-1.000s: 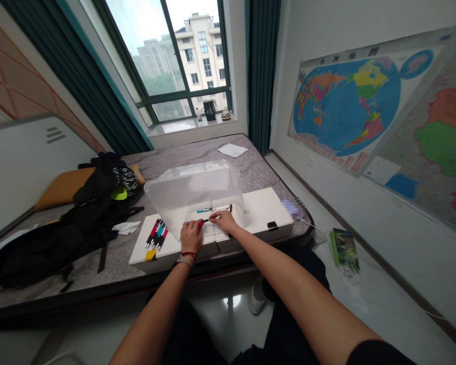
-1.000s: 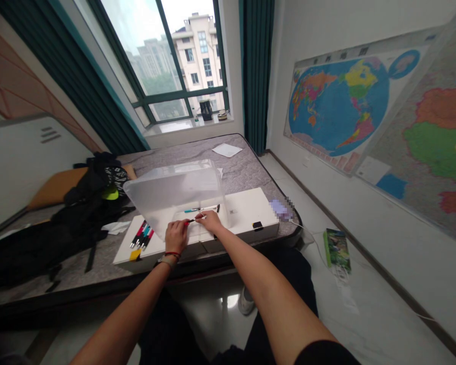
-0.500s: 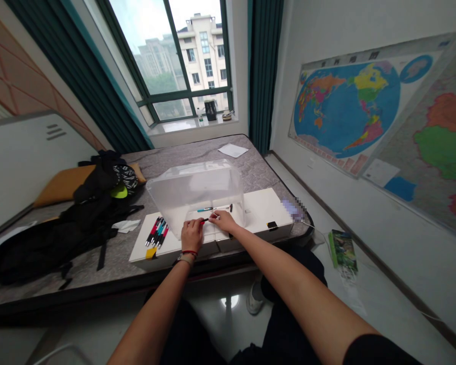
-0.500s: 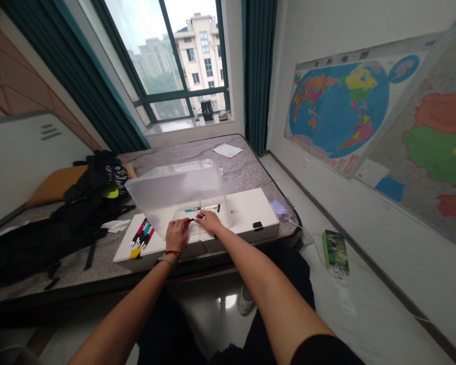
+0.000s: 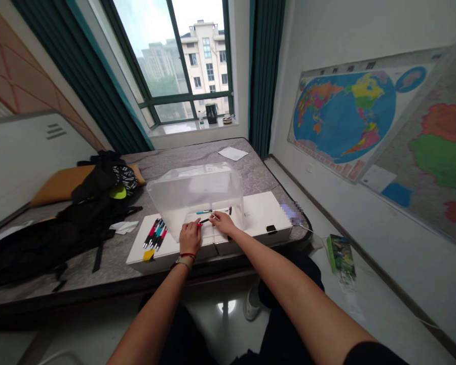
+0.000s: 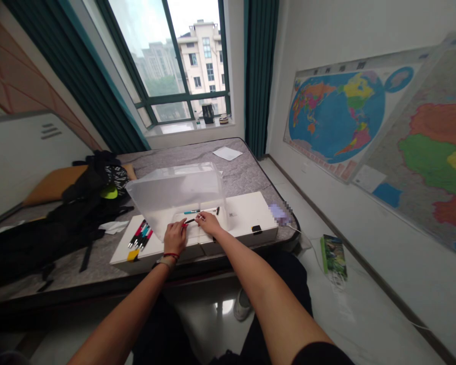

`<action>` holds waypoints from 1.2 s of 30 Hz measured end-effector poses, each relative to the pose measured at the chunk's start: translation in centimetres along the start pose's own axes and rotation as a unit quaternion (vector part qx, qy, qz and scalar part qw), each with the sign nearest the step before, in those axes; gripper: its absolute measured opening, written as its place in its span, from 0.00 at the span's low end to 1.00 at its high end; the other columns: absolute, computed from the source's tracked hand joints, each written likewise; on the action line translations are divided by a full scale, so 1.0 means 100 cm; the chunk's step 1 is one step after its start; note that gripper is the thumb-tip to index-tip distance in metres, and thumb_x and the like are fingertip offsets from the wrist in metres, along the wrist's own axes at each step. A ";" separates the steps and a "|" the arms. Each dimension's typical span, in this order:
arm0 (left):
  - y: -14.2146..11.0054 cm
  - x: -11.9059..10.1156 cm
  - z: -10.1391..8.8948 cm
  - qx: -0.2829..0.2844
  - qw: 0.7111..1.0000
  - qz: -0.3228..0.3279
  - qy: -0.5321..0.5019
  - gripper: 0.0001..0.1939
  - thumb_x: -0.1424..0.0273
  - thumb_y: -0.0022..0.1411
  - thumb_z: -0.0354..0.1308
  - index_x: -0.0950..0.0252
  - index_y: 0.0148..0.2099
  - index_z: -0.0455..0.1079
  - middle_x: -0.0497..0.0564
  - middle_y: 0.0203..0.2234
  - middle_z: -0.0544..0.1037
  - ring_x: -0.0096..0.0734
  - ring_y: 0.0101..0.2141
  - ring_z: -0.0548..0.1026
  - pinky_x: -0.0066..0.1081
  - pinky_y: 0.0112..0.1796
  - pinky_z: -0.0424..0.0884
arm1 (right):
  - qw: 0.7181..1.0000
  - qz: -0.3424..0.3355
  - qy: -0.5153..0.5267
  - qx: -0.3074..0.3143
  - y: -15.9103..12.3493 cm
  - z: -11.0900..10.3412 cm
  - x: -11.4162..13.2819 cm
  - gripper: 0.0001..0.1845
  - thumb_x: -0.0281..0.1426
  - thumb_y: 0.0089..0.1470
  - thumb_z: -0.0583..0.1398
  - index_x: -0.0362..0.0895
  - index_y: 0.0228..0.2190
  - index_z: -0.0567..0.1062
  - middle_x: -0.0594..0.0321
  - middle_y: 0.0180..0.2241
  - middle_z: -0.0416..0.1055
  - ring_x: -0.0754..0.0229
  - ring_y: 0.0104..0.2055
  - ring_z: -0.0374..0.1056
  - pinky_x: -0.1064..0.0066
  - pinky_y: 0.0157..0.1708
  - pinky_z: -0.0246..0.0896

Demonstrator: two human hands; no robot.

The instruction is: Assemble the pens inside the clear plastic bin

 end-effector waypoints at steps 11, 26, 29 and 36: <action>0.001 -0.002 -0.003 0.002 1.000 -0.013 0.006 0.16 0.67 0.67 0.44 0.62 0.49 0.70 0.56 0.38 0.75 0.43 0.41 0.66 0.39 0.45 0.63 | 0.999 -0.002 0.048 -0.005 0.003 -0.002 -0.007 0.07 0.35 0.54 0.59 0.44 0.30 0.75 0.67 0.23 0.72 0.63 0.28 0.67 0.75 0.32 0.55; 0.001 -0.005 -0.005 0.013 1.000 0.012 0.003 0.15 0.73 0.66 0.43 0.62 0.47 0.70 0.56 0.38 0.74 0.43 0.42 0.65 0.40 0.46 0.63 | 0.992 0.032 -0.124 -0.006 -0.001 -0.003 0.008 0.18 0.40 0.61 0.53 0.45 0.26 0.72 0.62 0.27 0.71 0.60 0.31 0.62 0.73 0.30 0.46; 0.001 -0.005 -0.005 0.011 1.000 0.017 0.003 0.14 0.71 0.66 0.44 0.61 0.47 0.70 0.56 0.38 0.74 0.43 0.43 0.65 0.41 0.46 0.63 | 0.990 0.040 -0.133 -0.005 -0.001 -0.004 0.009 0.20 0.42 0.62 0.51 0.45 0.25 0.73 0.61 0.27 0.71 0.60 0.30 0.62 0.72 0.29 0.46; 0.001 -0.007 -0.006 0.006 1.000 0.014 0.004 0.15 0.69 0.67 0.43 0.62 0.48 0.69 0.57 0.37 0.74 0.43 0.41 0.66 0.41 0.45 0.63 | 0.997 0.022 -0.080 0.006 -0.001 -0.005 0.008 0.21 0.43 0.62 0.51 0.44 0.25 0.73 0.64 0.24 0.70 0.61 0.30 0.63 0.74 0.30 0.48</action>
Point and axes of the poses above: each hand's wrist, its own y-axis towards the middle knuckle, its own z-axis out of the palm, x = y × z, the point moved 5 cm from there along y, towards the middle knuckle
